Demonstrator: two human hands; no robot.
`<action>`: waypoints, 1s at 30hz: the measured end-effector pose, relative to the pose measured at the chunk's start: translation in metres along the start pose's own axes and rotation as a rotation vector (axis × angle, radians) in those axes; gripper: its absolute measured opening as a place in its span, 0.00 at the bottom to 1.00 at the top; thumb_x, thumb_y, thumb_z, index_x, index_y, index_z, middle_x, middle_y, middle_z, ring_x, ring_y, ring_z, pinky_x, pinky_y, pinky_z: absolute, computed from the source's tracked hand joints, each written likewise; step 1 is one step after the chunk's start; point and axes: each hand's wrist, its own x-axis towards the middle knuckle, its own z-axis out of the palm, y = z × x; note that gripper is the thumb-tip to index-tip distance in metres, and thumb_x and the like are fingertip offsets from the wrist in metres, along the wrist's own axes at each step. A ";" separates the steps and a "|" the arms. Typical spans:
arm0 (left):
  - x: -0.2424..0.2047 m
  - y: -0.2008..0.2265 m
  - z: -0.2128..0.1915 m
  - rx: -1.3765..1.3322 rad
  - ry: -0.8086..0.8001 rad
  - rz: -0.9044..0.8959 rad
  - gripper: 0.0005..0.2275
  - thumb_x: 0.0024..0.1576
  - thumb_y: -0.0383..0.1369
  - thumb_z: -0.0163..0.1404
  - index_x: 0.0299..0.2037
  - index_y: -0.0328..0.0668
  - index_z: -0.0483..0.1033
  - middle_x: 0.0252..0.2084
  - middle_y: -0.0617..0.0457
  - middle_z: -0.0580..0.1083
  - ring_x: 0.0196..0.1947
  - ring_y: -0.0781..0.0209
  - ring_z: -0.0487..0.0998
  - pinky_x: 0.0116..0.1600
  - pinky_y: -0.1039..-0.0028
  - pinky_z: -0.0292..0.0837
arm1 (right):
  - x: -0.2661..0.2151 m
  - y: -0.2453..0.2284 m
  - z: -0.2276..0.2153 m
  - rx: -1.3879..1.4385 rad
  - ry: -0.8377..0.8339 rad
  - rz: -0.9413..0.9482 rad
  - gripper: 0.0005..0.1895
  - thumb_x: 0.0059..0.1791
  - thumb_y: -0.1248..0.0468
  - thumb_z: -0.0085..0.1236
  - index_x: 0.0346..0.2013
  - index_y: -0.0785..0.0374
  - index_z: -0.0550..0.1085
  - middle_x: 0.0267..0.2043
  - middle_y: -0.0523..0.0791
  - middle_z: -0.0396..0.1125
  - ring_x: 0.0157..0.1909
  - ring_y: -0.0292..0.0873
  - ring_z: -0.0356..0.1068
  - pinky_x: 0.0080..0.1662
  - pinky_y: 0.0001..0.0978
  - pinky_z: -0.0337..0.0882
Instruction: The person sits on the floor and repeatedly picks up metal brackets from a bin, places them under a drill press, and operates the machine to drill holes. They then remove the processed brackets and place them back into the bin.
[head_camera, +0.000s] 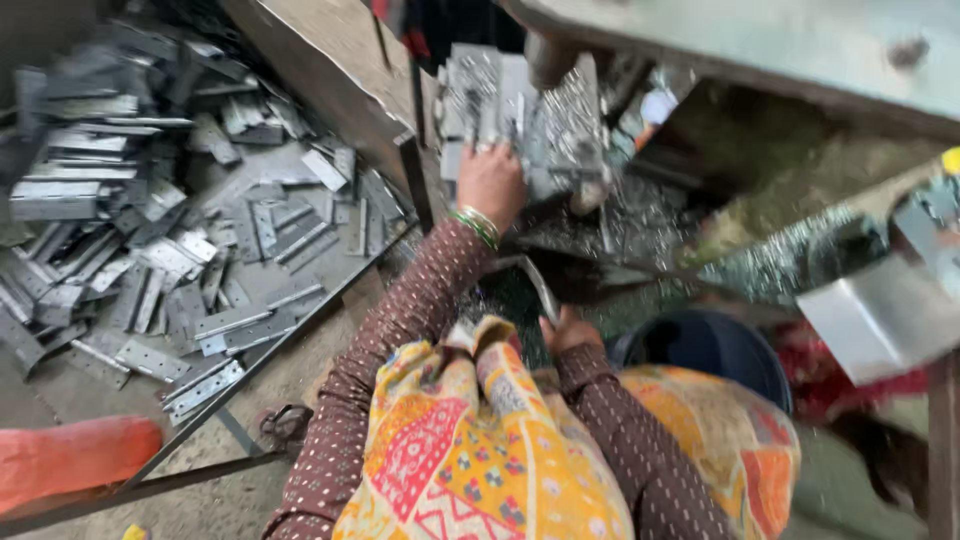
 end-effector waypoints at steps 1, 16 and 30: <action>0.004 -0.005 -0.004 0.047 0.092 0.034 0.13 0.58 0.34 0.48 0.49 0.39 0.78 0.64 0.43 0.69 0.67 0.51 0.66 0.71 0.48 0.50 | 0.016 -0.001 -0.007 -0.002 -0.033 0.003 0.27 0.47 0.41 0.57 0.45 0.61 0.72 0.37 0.59 0.72 0.40 0.66 0.73 0.43 0.56 0.73; 0.001 -0.009 0.003 0.019 0.175 0.068 0.10 0.57 0.34 0.50 0.44 0.39 0.80 0.60 0.45 0.72 0.64 0.52 0.69 0.71 0.47 0.51 | 0.011 0.007 -0.002 0.021 -0.104 0.116 0.30 0.46 0.39 0.57 0.45 0.62 0.73 0.38 0.59 0.73 0.42 0.64 0.73 0.45 0.54 0.73; 0.015 -0.009 -0.005 0.030 -0.032 0.025 0.10 0.62 0.32 0.46 0.45 0.43 0.80 0.67 0.47 0.68 0.68 0.55 0.67 0.75 0.49 0.49 | 0.006 0.017 0.007 0.018 -0.135 0.085 0.29 0.48 0.41 0.54 0.48 0.64 0.72 0.36 0.60 0.73 0.39 0.65 0.74 0.41 0.56 0.73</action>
